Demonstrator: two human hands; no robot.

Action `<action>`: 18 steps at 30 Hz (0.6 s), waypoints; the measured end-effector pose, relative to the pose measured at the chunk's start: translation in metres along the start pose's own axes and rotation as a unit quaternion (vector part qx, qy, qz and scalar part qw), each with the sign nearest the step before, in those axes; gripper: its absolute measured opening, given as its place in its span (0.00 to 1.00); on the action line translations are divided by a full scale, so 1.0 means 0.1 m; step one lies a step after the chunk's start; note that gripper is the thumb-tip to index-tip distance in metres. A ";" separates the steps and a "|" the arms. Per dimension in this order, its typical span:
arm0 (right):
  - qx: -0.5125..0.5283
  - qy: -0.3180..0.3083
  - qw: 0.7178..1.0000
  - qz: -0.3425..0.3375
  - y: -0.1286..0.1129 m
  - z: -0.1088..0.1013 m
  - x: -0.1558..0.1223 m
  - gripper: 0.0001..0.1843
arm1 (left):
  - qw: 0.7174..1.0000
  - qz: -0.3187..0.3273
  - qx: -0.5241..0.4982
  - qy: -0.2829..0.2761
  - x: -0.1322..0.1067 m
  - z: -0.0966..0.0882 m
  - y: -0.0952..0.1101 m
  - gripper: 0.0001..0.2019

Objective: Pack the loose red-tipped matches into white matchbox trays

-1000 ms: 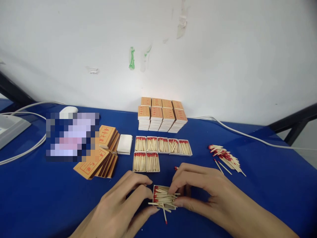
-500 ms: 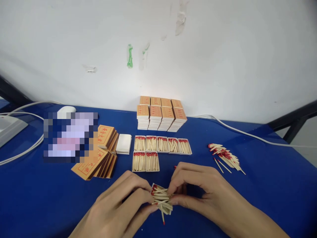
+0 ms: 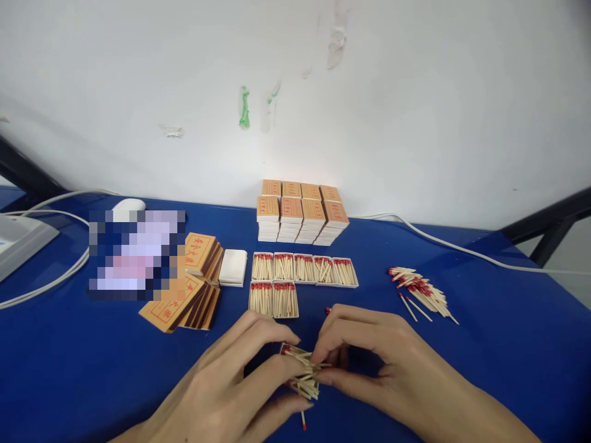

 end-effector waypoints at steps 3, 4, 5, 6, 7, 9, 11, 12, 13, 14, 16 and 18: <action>0.002 -0.005 1.000 -0.006 -0.03 -0.01 -0.02 0.07 | 0.999 -0.016 0.012 -0.051 0.00 -0.01 -0.02 0.12; 0.003 -0.006 1.000 -0.009 -0.04 -0.01 -0.03 0.07 | 0.998 -0.016 0.004 -0.067 0.00 0.00 -0.03 0.13; 0.003 -0.005 1.000 -0.013 -0.04 -0.01 -0.04 0.07 | 0.996 -0.015 -0.007 -0.083 0.00 0.02 -0.03 0.14; 0.000 -0.003 1.000 -0.015 -0.04 -0.01 -0.04 0.07 | 0.995 -0.012 -0.018 -0.095 0.00 0.04 -0.03 0.15; -0.004 0.002 1.000 -0.016 -0.03 -0.01 -0.04 0.06 | 0.994 -0.011 -0.027 -0.105 0.00 0.06 -0.04 0.16; -0.010 0.016 1.000 -0.020 -0.01 -0.01 -0.04 0.06 | 0.993 -0.016 -0.037 -0.113 -0.01 0.10 -0.05 0.16; -0.007 0.033 0.999 -0.029 -0.01 -0.02 -0.03 0.06 | 0.992 -0.026 -0.046 -0.111 -0.02 0.13 -0.07 0.16; -0.006 0.040 0.999 -0.033 -0.01 -0.02 -0.03 0.06 | 0.993 -0.030 -0.051 -0.106 -0.03 0.14 -0.07 0.15; -0.008 0.046 0.998 -0.036 -0.02 -0.03 -0.02 0.05 | 0.993 -0.036 -0.055 -0.098 -0.04 0.14 -0.08 0.15; -0.012 0.051 0.998 -0.039 -0.03 -0.04 -0.02 0.05 | 0.994 -0.038 -0.056 -0.086 -0.05 0.14 -0.08 0.14; -0.026 0.056 0.997 -0.041 -0.06 -0.06 -0.02 0.06 | 0.996 -0.032 -0.051 -0.065 -0.06 0.12 -0.07 0.13; -0.045 0.061 0.996 -0.048 -0.11 -0.11 -0.03 0.06 | 0.998 -0.020 -0.036 -0.053 -0.07 0.09 -0.05 0.13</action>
Point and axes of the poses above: each hand's wrist, its own x-axis towards the middle knuckle, its own z-axis out of the palm, y = z × x, the point moved 9 cm from there along x, towards the middle knuckle, and after that the axes turned 4 degrees about -y, right-handed, at the moved point
